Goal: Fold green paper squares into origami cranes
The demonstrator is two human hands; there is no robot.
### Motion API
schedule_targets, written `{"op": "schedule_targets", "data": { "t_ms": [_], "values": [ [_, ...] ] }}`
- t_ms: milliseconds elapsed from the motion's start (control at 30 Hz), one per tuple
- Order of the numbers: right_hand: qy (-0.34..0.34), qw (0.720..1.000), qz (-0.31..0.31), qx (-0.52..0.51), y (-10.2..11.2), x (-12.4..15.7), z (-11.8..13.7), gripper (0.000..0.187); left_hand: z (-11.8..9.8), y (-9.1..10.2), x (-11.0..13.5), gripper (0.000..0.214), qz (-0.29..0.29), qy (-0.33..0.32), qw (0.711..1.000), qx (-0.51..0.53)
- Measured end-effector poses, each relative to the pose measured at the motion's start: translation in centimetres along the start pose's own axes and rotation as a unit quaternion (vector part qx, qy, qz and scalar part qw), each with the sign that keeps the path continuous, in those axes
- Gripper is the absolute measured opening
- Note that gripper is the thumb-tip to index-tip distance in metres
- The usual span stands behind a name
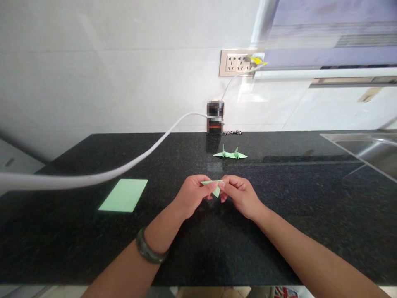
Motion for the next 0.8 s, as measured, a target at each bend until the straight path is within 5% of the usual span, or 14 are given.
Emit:
{"op": "schedule_targets", "data": {
  "t_ms": [267,433,600,800],
  "values": [
    [-0.030,0.997,0.057,0.041,-0.6,0.2,-0.5,0.019,0.5,0.5,-0.5,0.025,-0.019,0.058,0.997,0.056],
    [0.086,0.989,-0.039,0.112,-0.1,0.2,0.2,0.015,0.6,0.3,-0.5,0.029,-0.042,0.068,0.996,0.049],
    [0.184,0.957,-0.028,0.223,-0.2,0.4,0.8,0.018,0.8,0.4,-0.5,0.036,-0.058,0.072,0.995,0.024],
    [0.237,0.941,-0.005,0.241,-0.1,0.5,1.2,0.018,1.0,0.7,-0.7,0.037,-0.070,0.065,0.995,0.023]
  ]
}}
Point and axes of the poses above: each hand's wrist, its own x-axis away from the middle knuckle, its own y-axis out of the back of the hand, z = x × y, the point moved 5 cm from there along -x, towards the middle knuckle, and after that the axes turned 13 degrees about -z, right-handed, at the moved point
